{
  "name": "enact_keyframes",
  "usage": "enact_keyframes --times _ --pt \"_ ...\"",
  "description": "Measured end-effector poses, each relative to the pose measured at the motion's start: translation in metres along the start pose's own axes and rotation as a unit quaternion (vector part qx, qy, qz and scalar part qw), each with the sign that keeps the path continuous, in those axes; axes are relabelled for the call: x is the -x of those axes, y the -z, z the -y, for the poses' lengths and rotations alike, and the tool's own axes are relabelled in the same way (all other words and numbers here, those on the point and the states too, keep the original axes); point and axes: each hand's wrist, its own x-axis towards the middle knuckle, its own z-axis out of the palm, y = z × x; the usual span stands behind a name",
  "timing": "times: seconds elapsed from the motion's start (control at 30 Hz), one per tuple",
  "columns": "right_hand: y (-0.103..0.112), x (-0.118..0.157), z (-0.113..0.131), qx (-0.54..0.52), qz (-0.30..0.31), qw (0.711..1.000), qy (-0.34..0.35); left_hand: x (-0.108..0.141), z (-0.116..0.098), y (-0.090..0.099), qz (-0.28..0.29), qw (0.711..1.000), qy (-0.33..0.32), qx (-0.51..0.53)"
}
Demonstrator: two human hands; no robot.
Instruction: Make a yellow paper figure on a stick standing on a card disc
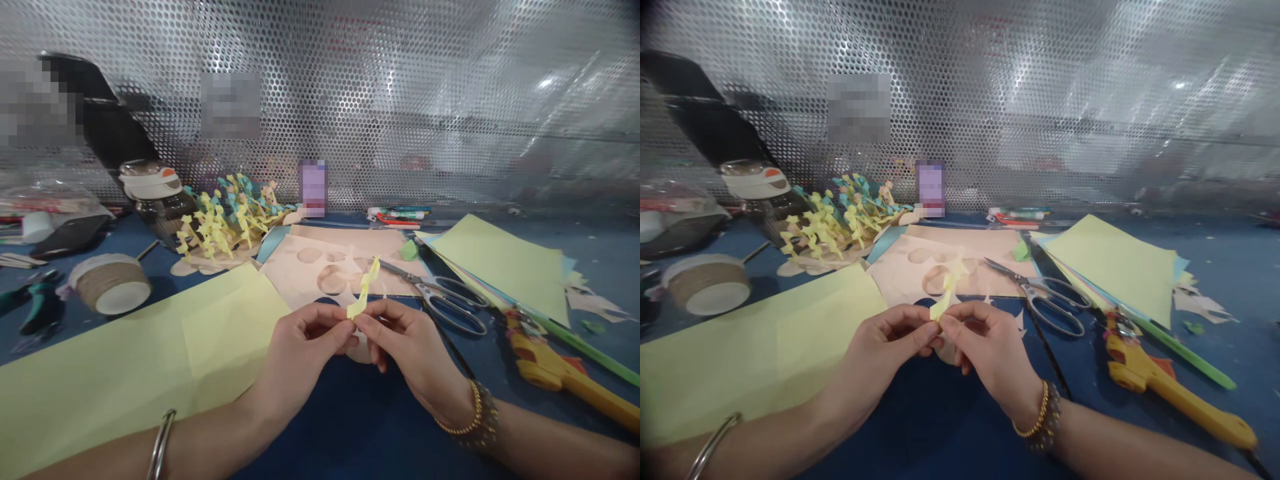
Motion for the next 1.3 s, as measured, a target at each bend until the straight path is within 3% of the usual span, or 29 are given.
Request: enact_keyframes --times 1.3 --pt "-0.0013 -0.0005 0.0017 0.006 -0.007 1.0 -0.006 0.0008 -0.0019 0.0012 0.012 1.0 0.014 0.015"
